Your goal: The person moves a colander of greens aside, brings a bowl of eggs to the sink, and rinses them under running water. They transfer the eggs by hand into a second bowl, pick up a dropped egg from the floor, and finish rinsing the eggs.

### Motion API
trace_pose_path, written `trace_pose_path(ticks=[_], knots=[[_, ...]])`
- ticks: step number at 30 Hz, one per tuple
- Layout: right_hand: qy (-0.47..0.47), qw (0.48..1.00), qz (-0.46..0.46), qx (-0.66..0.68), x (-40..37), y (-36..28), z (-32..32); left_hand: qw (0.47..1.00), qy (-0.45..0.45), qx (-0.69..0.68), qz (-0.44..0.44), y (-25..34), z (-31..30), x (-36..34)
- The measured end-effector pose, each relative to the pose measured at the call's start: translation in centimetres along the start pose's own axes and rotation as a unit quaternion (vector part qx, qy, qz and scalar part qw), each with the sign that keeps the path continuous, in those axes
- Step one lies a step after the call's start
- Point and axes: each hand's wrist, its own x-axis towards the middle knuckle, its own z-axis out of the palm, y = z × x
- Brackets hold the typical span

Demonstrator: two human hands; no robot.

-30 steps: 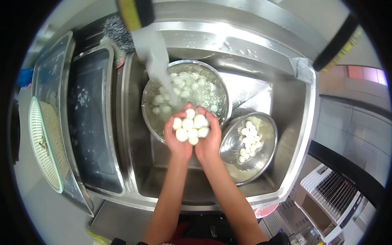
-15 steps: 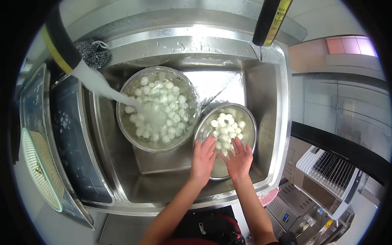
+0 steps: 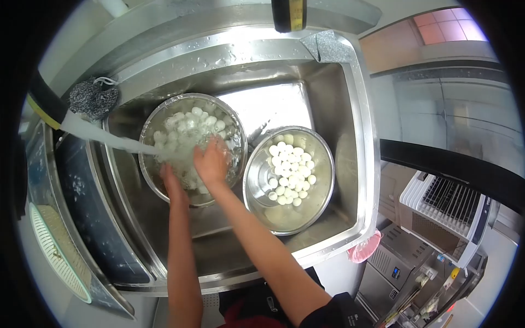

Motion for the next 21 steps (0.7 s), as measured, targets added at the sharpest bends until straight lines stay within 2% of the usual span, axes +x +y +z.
trace_pose_path(ticks=[2, 4, 5, 7, 8, 10, 11, 13, 14, 17, 19, 20, 21], knots=[[-0.005, 0.998, 0.039, 0.040, -0.6, 0.3, 0.3, 0.994, -0.011, -0.111, -0.002, -1.0, 0.2, 0.6], [-0.056, 0.986, 0.090, 0.131, -0.5, 0.7, 1.2, 0.995, -0.005, -0.098, 0.004, -1.0, 0.9, 0.4], [-0.059, 0.986, 0.089, 0.132, -0.3, 1.1, 2.2, 0.996, -0.007, -0.087, 0.014, -0.4, 1.5, 0.0], [0.038, 0.965, -0.018, 0.260, -0.2, 2.0, 4.1, 0.998, -0.016, -0.068, 0.002, 0.2, 2.1, -0.8], [0.037, 0.965, -0.018, 0.260, -0.3, 1.9, 4.0, 0.998, -0.026, -0.050, -0.009, 0.3, 2.3, -1.1], [-0.038, 0.932, -0.004, 0.360, -0.4, 1.6, 3.9, 0.996, -0.029, -0.084, -0.019, 0.3, 2.7, -1.3], [-0.039, 0.931, -0.004, 0.362, -0.5, 1.4, 3.7, 0.992, -0.033, -0.118, -0.027, 0.4, 2.7, -1.3], [-0.145, 0.841, 0.126, 0.506, -0.5, 1.0, 3.2, 0.986, -0.047, -0.149, -0.050, 0.7, 2.1, -1.2], [-0.145, 0.840, 0.127, 0.507, -0.7, 0.8, 2.8, 0.979, -0.061, -0.180, -0.075, 1.2, 1.9, -1.5], [-0.163, 0.830, 0.093, 0.525, -1.4, 0.2, 1.8, 0.965, -0.063, -0.245, -0.067, 2.7, 1.7, -2.6], [-0.065, 0.860, 0.004, 0.507, -2.1, -0.7, 1.2, 0.966, -0.055, -0.249, -0.050, 3.7, 1.7, -3.9], [-0.119, 0.830, 0.034, 0.543, -2.5, -1.0, 0.3, 0.965, -0.046, -0.255, -0.034, 4.1, 1.7, -4.9], [-0.123, 0.829, 0.032, 0.545, -2.5, -1.4, 0.4, 0.965, -0.043, -0.255, -0.030, 4.4, 1.5, -4.7]])
